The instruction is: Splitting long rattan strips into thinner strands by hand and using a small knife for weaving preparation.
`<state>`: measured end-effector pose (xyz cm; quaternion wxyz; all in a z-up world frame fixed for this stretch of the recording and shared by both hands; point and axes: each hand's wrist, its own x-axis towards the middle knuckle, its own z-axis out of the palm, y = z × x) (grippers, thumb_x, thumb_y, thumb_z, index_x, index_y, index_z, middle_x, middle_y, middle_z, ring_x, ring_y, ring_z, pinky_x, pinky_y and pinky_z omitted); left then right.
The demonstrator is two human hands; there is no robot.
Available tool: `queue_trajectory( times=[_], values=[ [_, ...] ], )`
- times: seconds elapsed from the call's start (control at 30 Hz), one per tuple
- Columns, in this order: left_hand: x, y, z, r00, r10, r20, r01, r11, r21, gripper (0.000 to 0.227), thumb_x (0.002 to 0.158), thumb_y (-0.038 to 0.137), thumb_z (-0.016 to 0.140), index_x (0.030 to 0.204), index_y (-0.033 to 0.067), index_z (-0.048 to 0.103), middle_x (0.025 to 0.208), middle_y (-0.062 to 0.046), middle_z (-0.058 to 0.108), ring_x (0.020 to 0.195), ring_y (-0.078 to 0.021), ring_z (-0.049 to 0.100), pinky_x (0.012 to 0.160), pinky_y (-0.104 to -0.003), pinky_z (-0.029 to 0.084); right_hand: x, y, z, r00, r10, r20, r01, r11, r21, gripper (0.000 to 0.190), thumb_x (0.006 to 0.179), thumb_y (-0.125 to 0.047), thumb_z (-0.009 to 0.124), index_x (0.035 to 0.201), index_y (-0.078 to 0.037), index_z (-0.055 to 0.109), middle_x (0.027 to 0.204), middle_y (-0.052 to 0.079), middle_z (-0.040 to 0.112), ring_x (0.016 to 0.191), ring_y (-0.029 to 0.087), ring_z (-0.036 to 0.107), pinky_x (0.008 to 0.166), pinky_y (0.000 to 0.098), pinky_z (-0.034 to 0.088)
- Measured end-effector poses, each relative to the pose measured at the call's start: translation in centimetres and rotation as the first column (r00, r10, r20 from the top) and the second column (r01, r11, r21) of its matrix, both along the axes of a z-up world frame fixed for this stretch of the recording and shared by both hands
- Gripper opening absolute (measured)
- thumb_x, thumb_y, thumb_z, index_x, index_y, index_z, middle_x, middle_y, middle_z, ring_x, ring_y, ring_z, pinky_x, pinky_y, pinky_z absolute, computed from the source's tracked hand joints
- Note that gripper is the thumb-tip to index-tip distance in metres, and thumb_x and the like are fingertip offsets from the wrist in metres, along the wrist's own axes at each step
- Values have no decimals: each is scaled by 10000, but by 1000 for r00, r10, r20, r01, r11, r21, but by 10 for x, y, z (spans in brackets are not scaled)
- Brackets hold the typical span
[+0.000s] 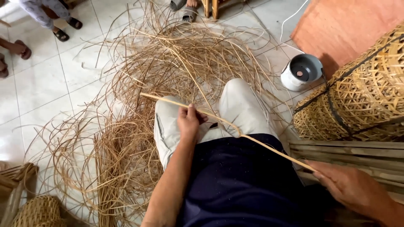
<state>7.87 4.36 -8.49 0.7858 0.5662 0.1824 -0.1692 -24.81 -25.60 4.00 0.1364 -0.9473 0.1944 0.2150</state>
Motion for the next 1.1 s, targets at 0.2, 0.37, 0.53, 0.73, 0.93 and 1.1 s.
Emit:
queue_trajectory(
  times=[0.2, 0.37, 0.53, 0.73, 0.93, 1.1],
  values=[
    [-16, -23, 32, 784, -587, 205, 608, 792, -59, 497, 962, 439, 580, 1261, 44, 531, 1161, -217, 641, 914, -341, 675, 737, -466, 626, 24, -9, 12, 984, 59, 167, -41, 993, -109, 439, 846, -368, 681, 1275, -461, 700, 924, -137, 873, 460, 166, 770, 523, 338, 647],
    [-42, -34, 82, 199, -958, 209, 763, 285, 580, 444, 902, 401, 686, 1219, 91, 700, 1094, -50, 744, 937, -184, 714, 912, -328, 573, 52, -6, 46, 972, 60, 225, -50, 997, -51, 412, 857, -365, 671, 1263, -416, 720, 1056, -175, 862, 660, 151, 856, 632, 322, 672],
    [-34, -31, 75, 126, -968, 219, 694, 244, 677, 132, 979, 231, 661, 1031, 121, 712, 944, -32, 766, 795, -161, 702, 790, -318, 600, 67, -14, 74, 989, -70, 126, 68, 997, 25, 404, 873, -343, 687, 1274, -350, 730, 957, -132, 920, 597, 142, 865, 617, 306, 683],
    [-23, -12, 128, 413, -784, 463, 864, 498, 74, 237, 1007, 97, 664, 1242, 67, 672, 802, 18, 590, 622, -83, 515, 564, -228, 432, 52, -82, 73, 929, -142, 341, 24, 944, 329, 293, 914, -123, 651, 1015, -107, 925, 471, 63, 823, 379, 164, 658, 402, 290, 501],
    [-32, 17, 177, 130, -813, 567, 896, 342, 285, 88, 959, 95, 710, 1032, 46, 710, 813, 3, 669, 676, -98, 608, 640, -229, 506, 41, -90, 73, 883, 129, 451, -287, 909, 302, 220, 711, -253, 766, 836, -265, 947, 321, -74, 867, 187, 61, 659, 215, 205, 556],
    [-45, 24, 177, 99, -778, 620, 706, 494, 508, 71, 923, 51, 716, 990, 68, 699, 873, -60, 738, 739, -150, 698, 661, -252, 598, 24, -71, 59, 896, -24, 444, -104, 960, 260, 155, 693, -135, 819, 811, -172, 912, 525, -52, 925, 346, 99, 762, 388, 241, 617]
  ],
)
